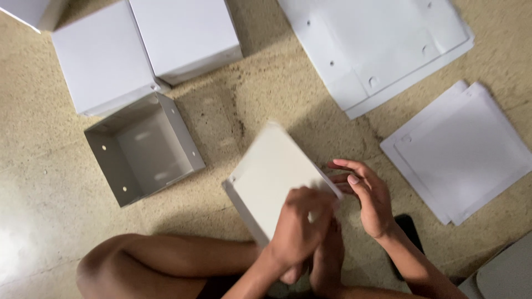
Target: Assembling cardboard boxes by folding flat sheets and interlocking tabs
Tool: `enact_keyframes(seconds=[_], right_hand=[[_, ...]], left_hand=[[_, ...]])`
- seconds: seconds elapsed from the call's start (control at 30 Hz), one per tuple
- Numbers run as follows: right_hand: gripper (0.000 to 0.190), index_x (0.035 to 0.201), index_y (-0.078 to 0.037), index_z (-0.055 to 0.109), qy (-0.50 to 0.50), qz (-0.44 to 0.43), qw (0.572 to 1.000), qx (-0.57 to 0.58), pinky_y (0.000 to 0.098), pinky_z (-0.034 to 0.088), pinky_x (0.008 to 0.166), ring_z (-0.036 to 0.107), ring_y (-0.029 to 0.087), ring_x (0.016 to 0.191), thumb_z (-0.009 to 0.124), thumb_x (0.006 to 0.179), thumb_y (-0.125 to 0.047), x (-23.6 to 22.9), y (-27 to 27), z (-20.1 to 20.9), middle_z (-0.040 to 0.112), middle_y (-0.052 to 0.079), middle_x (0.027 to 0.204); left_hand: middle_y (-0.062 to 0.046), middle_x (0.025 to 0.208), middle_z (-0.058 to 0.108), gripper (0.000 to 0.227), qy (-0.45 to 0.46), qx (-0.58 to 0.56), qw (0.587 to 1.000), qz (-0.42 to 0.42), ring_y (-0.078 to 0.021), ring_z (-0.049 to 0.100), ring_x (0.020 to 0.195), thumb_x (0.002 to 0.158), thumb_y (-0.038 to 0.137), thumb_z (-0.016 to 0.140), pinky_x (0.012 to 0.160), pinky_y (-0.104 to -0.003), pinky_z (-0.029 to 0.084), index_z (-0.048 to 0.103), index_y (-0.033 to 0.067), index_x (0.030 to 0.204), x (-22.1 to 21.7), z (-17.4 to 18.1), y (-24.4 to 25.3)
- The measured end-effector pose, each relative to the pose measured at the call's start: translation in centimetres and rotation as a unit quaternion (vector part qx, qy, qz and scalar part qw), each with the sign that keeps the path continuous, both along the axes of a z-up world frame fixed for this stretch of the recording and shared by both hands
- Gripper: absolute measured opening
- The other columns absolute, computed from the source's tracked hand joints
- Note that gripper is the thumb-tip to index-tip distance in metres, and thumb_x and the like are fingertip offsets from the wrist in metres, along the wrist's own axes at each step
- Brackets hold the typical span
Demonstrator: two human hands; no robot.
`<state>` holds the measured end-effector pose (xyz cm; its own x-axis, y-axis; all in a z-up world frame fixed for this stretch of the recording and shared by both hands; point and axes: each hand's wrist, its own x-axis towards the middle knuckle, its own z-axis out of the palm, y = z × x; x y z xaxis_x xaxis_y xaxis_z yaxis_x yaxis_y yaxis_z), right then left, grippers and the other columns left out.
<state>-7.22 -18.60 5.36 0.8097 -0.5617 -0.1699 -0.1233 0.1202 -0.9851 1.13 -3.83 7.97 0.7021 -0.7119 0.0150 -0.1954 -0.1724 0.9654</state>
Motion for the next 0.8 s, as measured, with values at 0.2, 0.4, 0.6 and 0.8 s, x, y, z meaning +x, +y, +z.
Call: enact_keyframes(seconds=[0.2, 0.4, 0.6, 0.8], right_hand=[[0.068, 0.153, -0.01, 0.044, 0.084, 0.054, 0.995, -0.009, 0.0212, 0.048, 0.091, 0.062, 0.01, 0.108, 0.067, 0.088, -0.008, 0.7, -0.3, -3.1, 0.067, 0.009, 0.121], [0.05, 0.138, -0.003, 0.062, 0.176, -0.046, 0.983, 0.002, 0.025, 0.049, 0.09, 0.065, 0.01, 0.105, 0.057, 0.089, -0.008, 0.3, 0.8, -7.4, 0.074, 0.005, 0.126], [0.05, 0.135, -0.011, 0.067, 0.165, -0.09, 0.982, -0.007, 0.0305, 0.044, 0.055, 0.057, 0.015, 0.064, 0.059, 0.086, -0.01, -0.4, 3.7, -7.2, 0.075, 0.007, 0.084], [0.047, 0.13, -0.01, 0.066, 0.142, -0.053, 0.988, 0.029, 0.029, 0.052, 0.085, 0.069, 0.016, 0.098, 0.053, 0.085, -0.01, -1.3, 5.9, -8.4, 0.078, 0.008, 0.114]], left_hand=[[-0.006, 0.078, 0.062, 0.009, -0.282, -0.017, 0.937, -0.205, -0.0262, 0.056, 0.078, 0.084, 0.002, 0.062, 0.089, -0.043, 0.042, 0.063, 0.0105, 0.084, -5.6, -4.5, 3.3], [-0.013, 0.153, 0.038, 0.077, -0.075, 0.058, 0.995, -0.043, -0.0355, 0.027, 0.147, 0.071, 0.018, 0.091, 0.12, -0.054, 0.007, 0.058, 0.0189, 0.141, 1.3, -4.0, 8.1], [-0.006, 0.143, 0.064, 0.06, 0.291, 0.089, 0.934, 0.186, -0.0205, 0.068, 0.113, 0.091, 0.025, 0.057, 0.086, -0.035, 0.057, 0.048, 0.0153, 0.149, 8.9, -6.7, 11.5], [-0.009, 0.103, 0.076, 0.048, 0.345, -0.011, 0.916, 0.206, -0.013, 0.065, 0.085, 0.09, 0.015, 0.067, 0.07, -0.024, 0.049, 0.065, 0.0069, 0.137, 10.1, -11.1, 13.4]])
